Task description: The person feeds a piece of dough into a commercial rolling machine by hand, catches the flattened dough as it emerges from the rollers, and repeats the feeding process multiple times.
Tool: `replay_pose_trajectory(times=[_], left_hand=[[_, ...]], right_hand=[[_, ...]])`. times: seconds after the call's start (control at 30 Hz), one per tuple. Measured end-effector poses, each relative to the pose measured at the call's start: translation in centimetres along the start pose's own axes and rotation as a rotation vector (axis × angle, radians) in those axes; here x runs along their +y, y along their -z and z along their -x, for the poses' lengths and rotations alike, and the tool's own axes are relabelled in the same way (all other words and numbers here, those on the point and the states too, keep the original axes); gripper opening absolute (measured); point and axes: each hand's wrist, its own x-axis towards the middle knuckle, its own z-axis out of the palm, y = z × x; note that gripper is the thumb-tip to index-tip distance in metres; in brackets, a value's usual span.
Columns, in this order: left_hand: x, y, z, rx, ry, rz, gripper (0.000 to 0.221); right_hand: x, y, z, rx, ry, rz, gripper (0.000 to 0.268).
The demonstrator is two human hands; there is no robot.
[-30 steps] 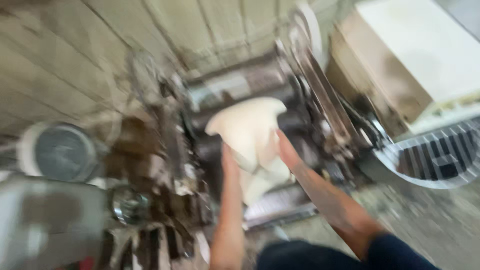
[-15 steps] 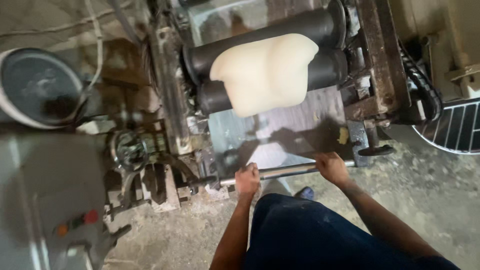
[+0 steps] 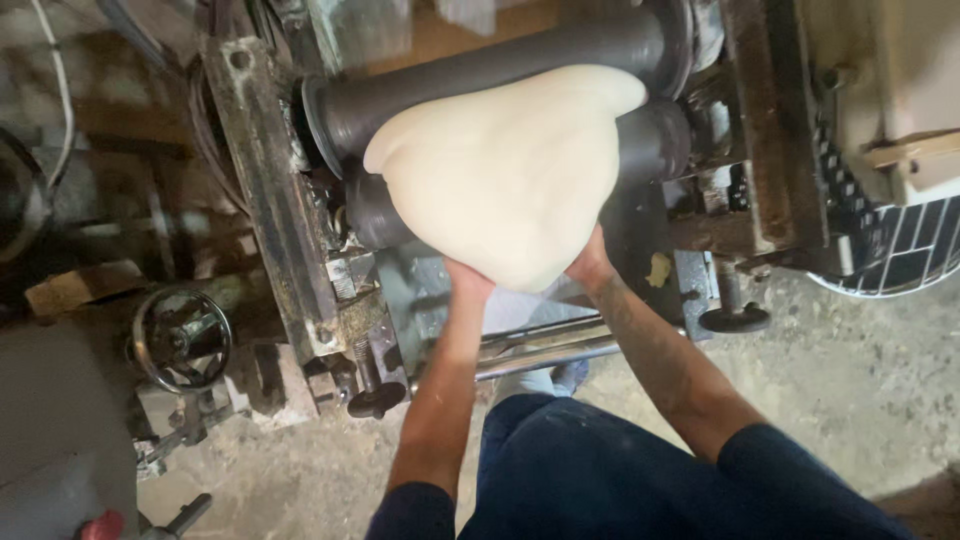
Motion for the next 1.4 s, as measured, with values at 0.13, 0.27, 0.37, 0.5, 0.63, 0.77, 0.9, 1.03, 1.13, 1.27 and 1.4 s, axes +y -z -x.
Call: replay_pose_trajectory(times=[0.13, 0.27, 0.37, 0.5, 0.63, 0.77, 0.9, 1.03, 1.13, 1.27, 1.4], left_hand=[[-0.2, -4.3, 2.3, -0.117, -0.136, -0.017, 0.058], [1.3, -9.7, 1.3, -0.022, -0.343, -0.231, 0.051], [2.5, -10.8, 1.7, 0.002, -0.344, -0.325, 0.052], [3.2, -8.4, 5.5, -0.054, -0.405, -0.400, 0.055], [1.6, 1.2, 15.1, 0.207, -0.344, -0.716, 0.053], [-0.9, 11.7, 21.5, 0.401, -0.278, -0.960, 0.040], [0.1, 13.9, 18.9, 0.348, -0.299, -0.827, 0.032], [2.1, 13.3, 14.7, 0.469, -0.093, -0.829, 0.052], [2.8, 12.5, 11.1, 0.462, -0.001, -0.850, 0.066], [3.0, 10.5, 5.0, 0.490, 0.125, -0.665, 0.067], [3.8, 9.1, -1.6, 0.282, -0.068, -0.548, 0.067]], right_hand=[[-2.2, -5.1, 2.3, -0.147, 0.126, -0.030, 0.047], [-4.4, -10.0, 2.0, -0.174, 0.448, 0.545, 0.043], [-4.4, -10.2, 3.0, -0.239, 0.280, 0.009, 0.049], [-5.8, -5.3, 7.6, -0.269, 0.223, 0.333, 0.048], [-6.0, 6.2, 17.3, -0.179, 0.038, 0.648, 0.042], [-4.5, 14.8, 21.1, 0.003, 0.025, 1.013, 0.039], [-4.1, 14.9, 16.5, 0.130, -0.164, 1.023, 0.044], [-1.8, 14.0, 12.3, 0.105, -0.213, 0.807, 0.055], [0.1, 13.5, 8.6, 0.312, -0.377, 0.833, 0.064], [0.8, 12.1, 2.9, 0.434, -0.349, 0.617, 0.071], [1.1, 9.8, -4.8, 0.011, -0.124, 0.548, 0.067]])
